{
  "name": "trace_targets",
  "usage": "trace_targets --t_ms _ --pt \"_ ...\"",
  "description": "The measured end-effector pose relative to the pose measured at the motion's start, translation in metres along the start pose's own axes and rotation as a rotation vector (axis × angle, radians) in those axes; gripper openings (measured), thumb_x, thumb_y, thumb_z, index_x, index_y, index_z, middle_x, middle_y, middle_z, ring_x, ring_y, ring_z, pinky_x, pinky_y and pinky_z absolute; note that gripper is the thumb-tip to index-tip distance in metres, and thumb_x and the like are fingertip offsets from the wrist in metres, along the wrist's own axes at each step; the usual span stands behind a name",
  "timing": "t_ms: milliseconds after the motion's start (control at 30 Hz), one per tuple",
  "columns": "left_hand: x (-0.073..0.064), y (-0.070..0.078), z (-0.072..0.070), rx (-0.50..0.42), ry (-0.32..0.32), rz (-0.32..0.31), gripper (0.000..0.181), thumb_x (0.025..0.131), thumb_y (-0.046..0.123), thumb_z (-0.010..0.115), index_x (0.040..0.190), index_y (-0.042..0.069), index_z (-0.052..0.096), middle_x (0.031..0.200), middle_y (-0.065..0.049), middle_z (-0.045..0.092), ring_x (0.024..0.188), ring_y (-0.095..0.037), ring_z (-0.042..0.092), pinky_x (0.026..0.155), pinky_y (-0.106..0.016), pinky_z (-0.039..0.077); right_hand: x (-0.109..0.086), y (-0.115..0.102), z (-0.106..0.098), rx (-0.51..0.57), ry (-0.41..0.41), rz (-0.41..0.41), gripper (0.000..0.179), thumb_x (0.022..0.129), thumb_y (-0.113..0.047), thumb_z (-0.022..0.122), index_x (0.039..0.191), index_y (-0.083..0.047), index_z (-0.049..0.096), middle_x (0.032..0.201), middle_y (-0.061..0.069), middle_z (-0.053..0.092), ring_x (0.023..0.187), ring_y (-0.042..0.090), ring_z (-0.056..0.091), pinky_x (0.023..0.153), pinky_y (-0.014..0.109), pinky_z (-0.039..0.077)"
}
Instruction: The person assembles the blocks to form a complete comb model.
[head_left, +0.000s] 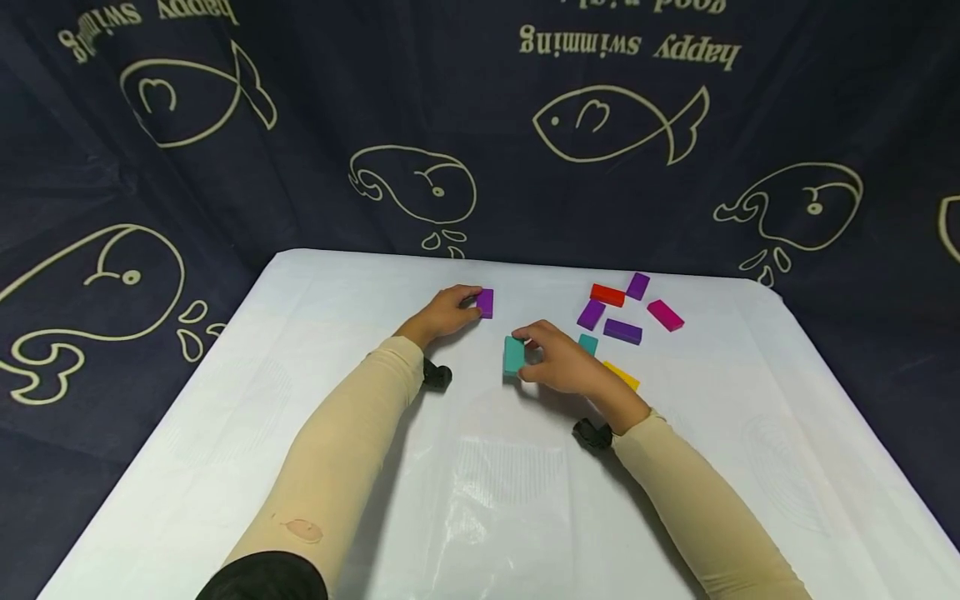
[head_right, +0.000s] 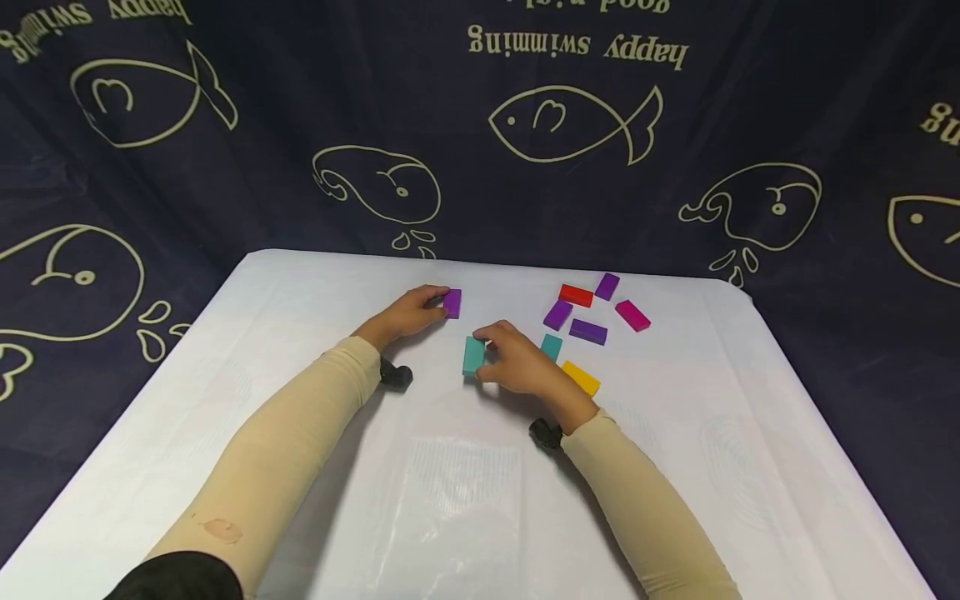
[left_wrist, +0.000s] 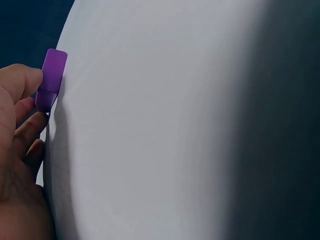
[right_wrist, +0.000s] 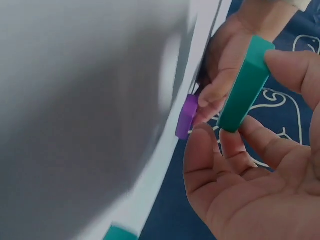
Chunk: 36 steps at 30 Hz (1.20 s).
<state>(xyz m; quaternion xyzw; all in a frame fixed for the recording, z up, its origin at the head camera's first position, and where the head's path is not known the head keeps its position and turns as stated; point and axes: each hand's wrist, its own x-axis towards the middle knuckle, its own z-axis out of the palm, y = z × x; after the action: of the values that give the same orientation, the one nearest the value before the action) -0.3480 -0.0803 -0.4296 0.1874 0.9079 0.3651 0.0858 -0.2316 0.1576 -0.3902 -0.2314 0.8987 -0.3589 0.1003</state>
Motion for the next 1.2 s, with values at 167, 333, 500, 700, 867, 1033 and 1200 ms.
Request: trace_targets --t_ms 167,333,500,700,867,1033,1200 --pt "0.002 -0.001 0.001 0.012 0.005 0.004 0.052 0.099 0.022 0.054 0.148 0.009 0.047 0.151 -0.012 0.045 0.143 -0.029 0.033 0.119 -0.040 0.022 0.021 -0.002 0.007 0.056 -0.020 0.041 0.060 0.084 -0.011 0.071 0.140 -0.002 0.052 0.137 0.015 0.048 0.121 0.031 0.052 0.105 0.046 0.043" --pt "0.003 0.000 0.001 0.014 0.001 0.018 0.051 0.099 0.020 0.054 0.148 0.008 0.046 0.151 -0.013 0.045 0.143 -0.029 0.034 0.119 -0.040 0.024 0.040 0.000 0.011 0.148 -0.022 0.104 0.061 0.084 -0.009 0.068 0.142 -0.003 0.049 0.141 0.015 0.045 0.123 0.031 0.050 0.102 0.044 0.045" --pt "0.002 -0.002 -0.001 0.018 -0.001 0.015 0.052 0.098 0.020 0.055 0.148 0.007 0.047 0.151 -0.013 0.045 0.143 -0.030 0.034 0.119 -0.041 0.023 0.057 0.002 0.016 0.280 0.002 0.154 0.061 0.082 -0.005 0.065 0.141 -0.004 0.049 0.137 0.014 0.045 0.118 0.029 0.048 0.093 0.038 0.047" --pt "0.003 -0.003 -0.001 0.011 -0.009 0.013 0.051 0.099 0.020 0.054 0.148 0.008 0.046 0.152 -0.012 0.044 0.143 -0.030 0.033 0.119 -0.042 0.022 0.067 0.002 0.023 0.353 0.030 0.150 0.063 0.081 0.000 0.064 0.142 -0.002 0.049 0.132 0.016 0.045 0.111 0.026 0.046 0.085 0.033 0.044" --pt "0.001 -0.001 -0.002 0.008 -0.014 0.003 0.050 0.100 0.020 0.053 0.149 0.009 0.046 0.152 -0.012 0.043 0.144 -0.030 0.031 0.120 -0.044 0.019 0.071 0.003 0.028 0.367 0.041 0.160 0.064 0.081 0.002 0.064 0.143 -0.003 0.048 0.130 0.014 0.045 0.110 0.024 0.045 0.083 0.031 0.044" --pt "0.001 0.000 -0.002 0.012 -0.016 -0.001 0.051 0.100 0.021 0.054 0.149 0.009 0.046 0.152 -0.012 0.043 0.145 -0.030 0.030 0.121 -0.044 0.017 0.072 0.004 0.030 0.354 0.060 0.185 0.063 0.082 0.003 0.064 0.142 -0.003 0.048 0.126 0.013 0.045 0.107 0.023 0.045 0.081 0.029 0.044" --pt "0.001 0.000 -0.002 0.016 -0.014 -0.003 0.051 0.100 0.021 0.054 0.149 0.009 0.046 0.153 -0.012 0.043 0.145 -0.030 0.030 0.120 -0.043 0.019 0.073 0.004 0.033 0.303 0.077 0.190 0.063 0.082 0.003 0.065 0.142 -0.001 0.048 0.127 0.013 0.046 0.109 0.024 0.046 0.084 0.029 0.045"
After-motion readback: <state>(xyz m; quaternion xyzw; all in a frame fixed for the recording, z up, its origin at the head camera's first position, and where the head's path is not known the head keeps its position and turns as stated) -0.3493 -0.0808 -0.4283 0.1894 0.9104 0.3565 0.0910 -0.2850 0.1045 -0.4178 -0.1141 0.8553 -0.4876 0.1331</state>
